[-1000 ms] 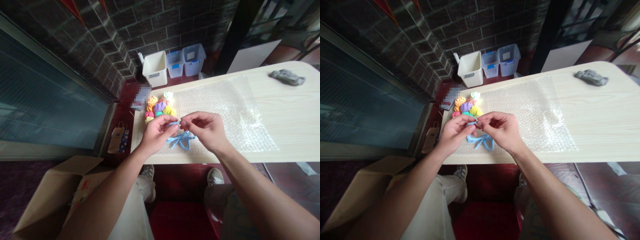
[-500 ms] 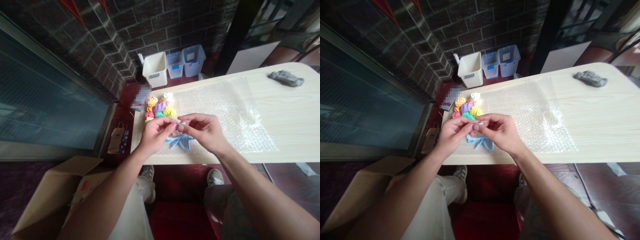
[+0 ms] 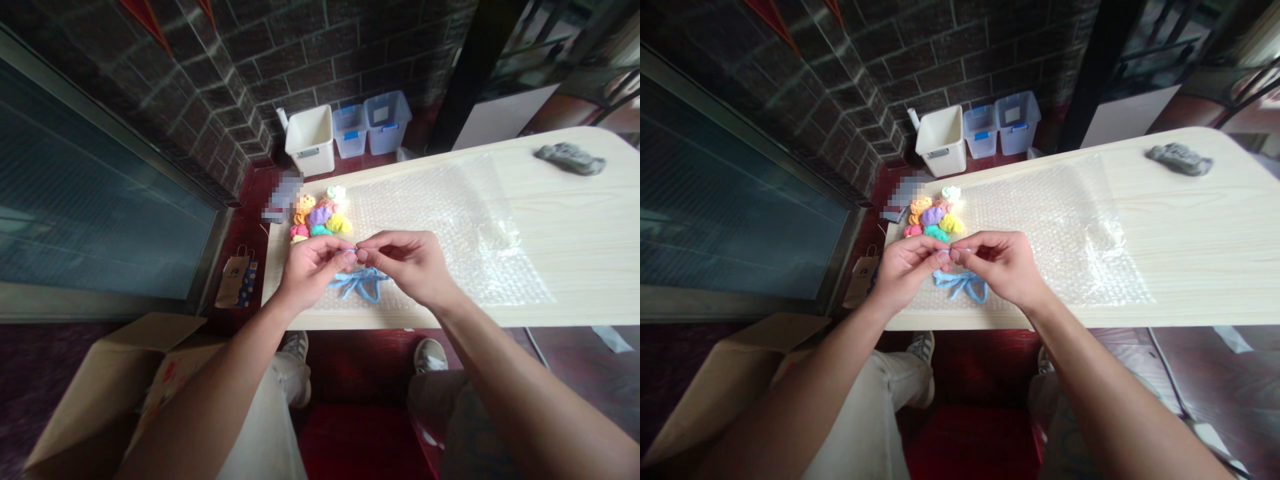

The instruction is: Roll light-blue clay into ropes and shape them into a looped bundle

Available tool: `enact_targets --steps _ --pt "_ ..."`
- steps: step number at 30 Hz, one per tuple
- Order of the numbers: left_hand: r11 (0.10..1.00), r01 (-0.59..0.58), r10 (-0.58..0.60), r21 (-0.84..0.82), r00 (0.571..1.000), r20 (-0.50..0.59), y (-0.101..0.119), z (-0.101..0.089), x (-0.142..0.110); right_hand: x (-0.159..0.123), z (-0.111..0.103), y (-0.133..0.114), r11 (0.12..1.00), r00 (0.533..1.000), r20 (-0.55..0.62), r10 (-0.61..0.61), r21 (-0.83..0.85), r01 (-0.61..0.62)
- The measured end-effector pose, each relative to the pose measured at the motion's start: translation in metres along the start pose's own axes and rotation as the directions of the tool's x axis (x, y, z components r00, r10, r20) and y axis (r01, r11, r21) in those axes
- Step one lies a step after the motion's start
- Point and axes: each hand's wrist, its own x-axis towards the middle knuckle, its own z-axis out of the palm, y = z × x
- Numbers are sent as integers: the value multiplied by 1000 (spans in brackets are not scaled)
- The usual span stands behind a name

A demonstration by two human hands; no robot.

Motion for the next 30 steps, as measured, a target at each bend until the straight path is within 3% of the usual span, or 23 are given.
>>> enact_targets --steps 7,15,22,30 --pt "996 47 -46 -80 999 20 2 2 -1 0 -1 -1 1000 1000 -26 6 -13 -6" --pt "1000 12 -12 -6 1000 -5 3 0 -2 -1 -1 0 999 999 3 37 -28 -37" --pt "991 117 -116 -64 993 19 4 2 -3 0 -1 -3 998 997 -42 63 3 -63" --pt "998 50 -50 34 999 -16 4 1 -1 -1 0 2 1000 1000 17 6 -11 -6"
